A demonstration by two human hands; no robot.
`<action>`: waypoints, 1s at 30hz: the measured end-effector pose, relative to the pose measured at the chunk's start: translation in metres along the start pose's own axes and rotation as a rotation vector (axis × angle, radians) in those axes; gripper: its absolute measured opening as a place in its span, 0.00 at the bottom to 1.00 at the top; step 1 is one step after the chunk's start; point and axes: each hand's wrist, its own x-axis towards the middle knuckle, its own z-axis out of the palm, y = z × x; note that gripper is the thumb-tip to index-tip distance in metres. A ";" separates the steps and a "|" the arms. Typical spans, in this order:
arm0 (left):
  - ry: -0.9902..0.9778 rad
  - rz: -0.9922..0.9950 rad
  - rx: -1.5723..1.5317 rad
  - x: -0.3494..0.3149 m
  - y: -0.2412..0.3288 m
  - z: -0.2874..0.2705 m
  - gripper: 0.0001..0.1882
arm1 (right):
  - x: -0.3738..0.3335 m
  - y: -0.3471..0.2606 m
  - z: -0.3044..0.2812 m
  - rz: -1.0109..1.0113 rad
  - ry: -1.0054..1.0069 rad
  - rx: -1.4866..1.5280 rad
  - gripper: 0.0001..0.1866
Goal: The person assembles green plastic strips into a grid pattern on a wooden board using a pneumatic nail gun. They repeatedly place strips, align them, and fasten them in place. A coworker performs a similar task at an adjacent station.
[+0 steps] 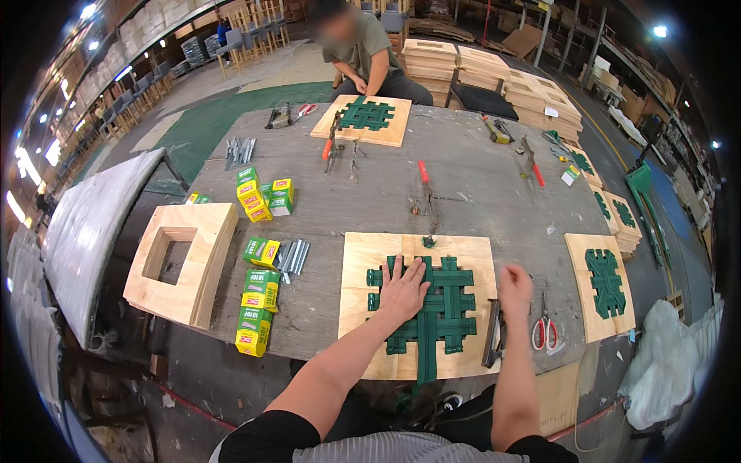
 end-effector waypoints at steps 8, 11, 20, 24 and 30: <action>0.041 0.002 -0.031 -0.002 0.002 0.000 0.30 | -0.084 0.059 -0.096 0.255 -0.028 -0.403 0.17; 0.082 0.004 -0.033 -0.001 0.002 0.000 0.29 | -0.073 0.065 -0.087 0.254 -0.105 -0.514 0.23; 0.135 0.012 -0.025 -0.004 -0.007 0.004 0.29 | -0.075 0.013 -0.073 0.252 -0.048 0.196 0.19; 0.150 0.025 -0.041 -0.004 -0.008 0.007 0.29 | -0.061 -0.046 -0.048 0.331 -0.035 0.432 0.19; 0.177 0.019 -0.088 -0.005 -0.010 0.008 0.28 | -0.032 -0.089 0.033 0.491 -0.408 0.190 0.21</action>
